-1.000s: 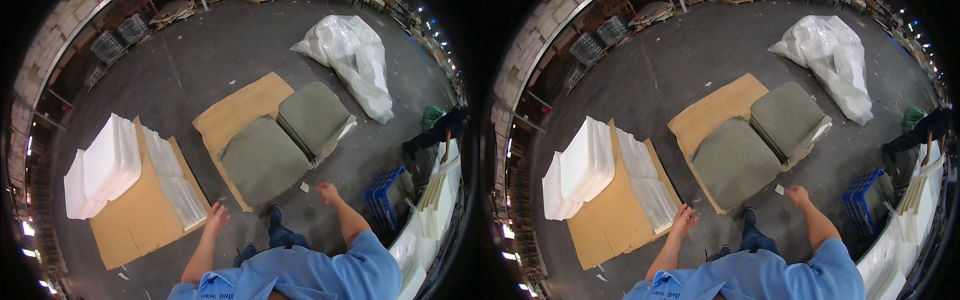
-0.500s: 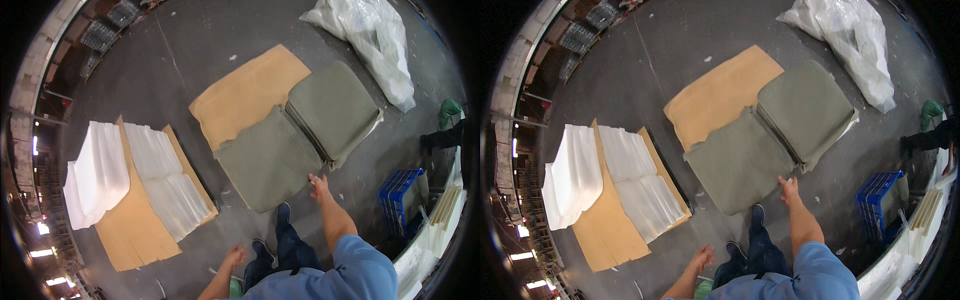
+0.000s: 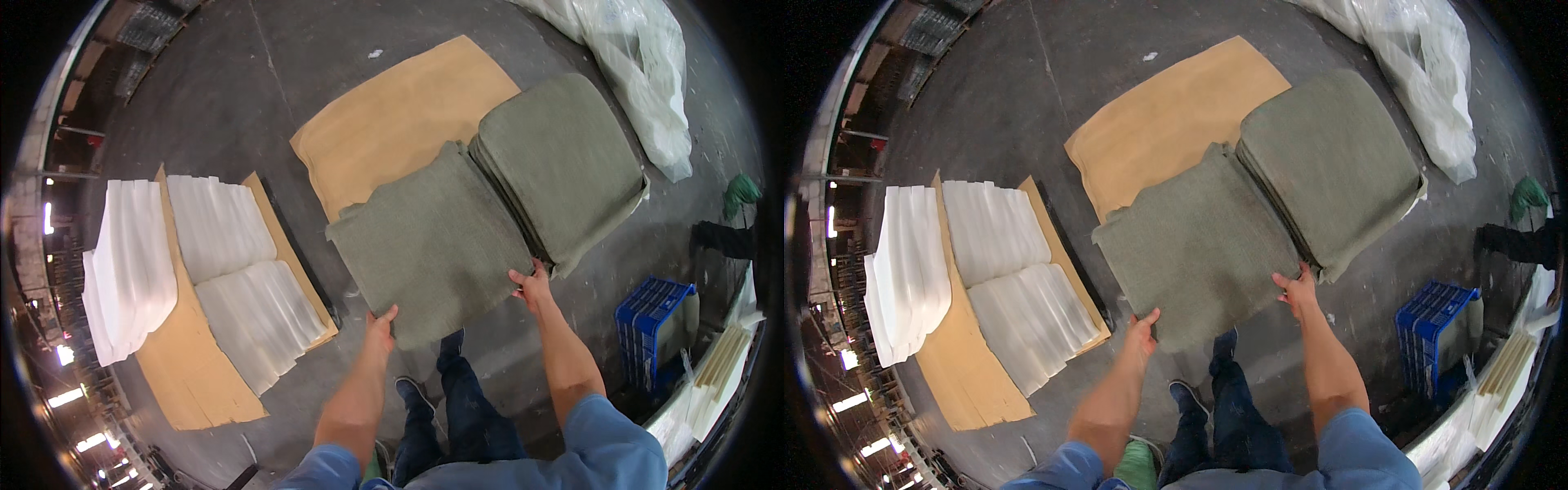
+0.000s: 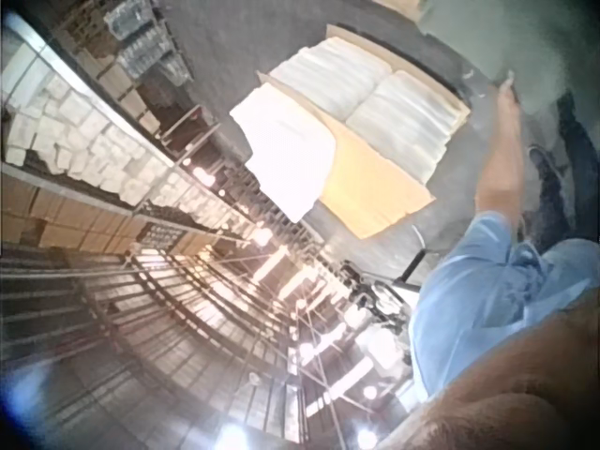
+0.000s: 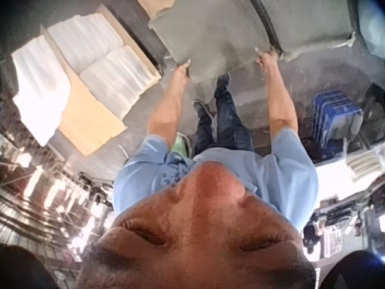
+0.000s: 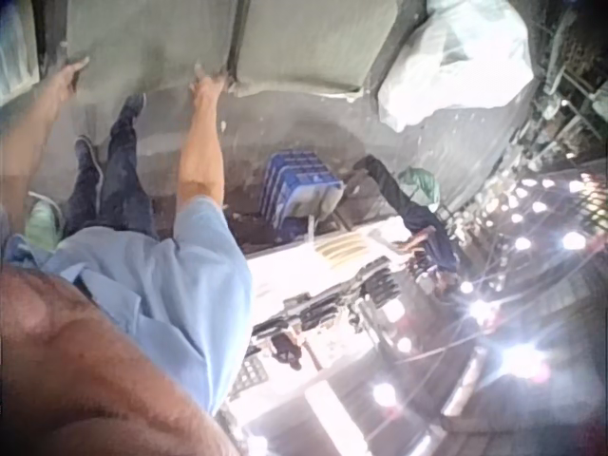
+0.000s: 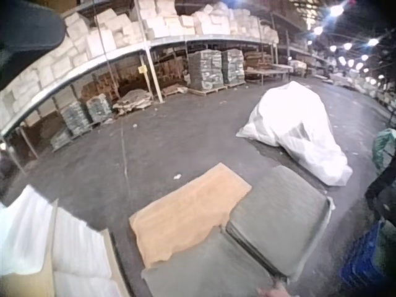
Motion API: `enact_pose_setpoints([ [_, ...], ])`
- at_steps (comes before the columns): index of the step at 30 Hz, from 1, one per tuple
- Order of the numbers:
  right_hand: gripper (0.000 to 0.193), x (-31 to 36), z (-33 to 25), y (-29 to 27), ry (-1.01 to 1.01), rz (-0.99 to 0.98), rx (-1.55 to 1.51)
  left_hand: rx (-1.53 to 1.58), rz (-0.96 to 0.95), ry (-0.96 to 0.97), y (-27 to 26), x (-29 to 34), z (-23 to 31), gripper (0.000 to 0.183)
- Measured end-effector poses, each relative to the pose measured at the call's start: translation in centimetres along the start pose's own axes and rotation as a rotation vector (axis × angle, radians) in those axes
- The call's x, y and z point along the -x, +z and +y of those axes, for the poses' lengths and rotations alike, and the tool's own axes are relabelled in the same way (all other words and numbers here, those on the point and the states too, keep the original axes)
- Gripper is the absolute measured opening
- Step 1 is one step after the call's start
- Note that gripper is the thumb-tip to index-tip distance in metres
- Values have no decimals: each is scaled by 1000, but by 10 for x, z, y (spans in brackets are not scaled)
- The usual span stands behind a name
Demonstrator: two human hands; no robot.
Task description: The person repeatedly folds gray fabric cushion covers on a plastic-covered worktable in a factory setting. The person handles each cover one at a time, aligning edges and folding them into compact rectangles, then placing them on the table. Other workers are visible in the background handling similar items.
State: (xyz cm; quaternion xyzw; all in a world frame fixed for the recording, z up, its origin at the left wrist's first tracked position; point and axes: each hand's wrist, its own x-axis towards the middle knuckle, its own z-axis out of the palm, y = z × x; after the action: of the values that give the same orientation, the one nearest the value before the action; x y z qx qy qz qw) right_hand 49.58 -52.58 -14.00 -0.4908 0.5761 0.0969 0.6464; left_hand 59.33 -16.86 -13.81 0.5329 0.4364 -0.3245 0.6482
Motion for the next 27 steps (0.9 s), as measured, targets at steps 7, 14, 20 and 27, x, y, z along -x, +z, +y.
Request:
enact_pose_setpoints([
  [7,90,10,-3,-23,-121,7,-135,-89,-44,191,13,14,0,88],
  [14,95,39,53,-1,-120,174,556,-978,-90,145,-24,76,-1,90],
  [20,61,97,137,-2,67,-211,632,-966,-258,-13,-117,189,-11,81],
  [27,32,126,146,24,38,-492,1043,-815,74,324,-315,282,-97,68],
])
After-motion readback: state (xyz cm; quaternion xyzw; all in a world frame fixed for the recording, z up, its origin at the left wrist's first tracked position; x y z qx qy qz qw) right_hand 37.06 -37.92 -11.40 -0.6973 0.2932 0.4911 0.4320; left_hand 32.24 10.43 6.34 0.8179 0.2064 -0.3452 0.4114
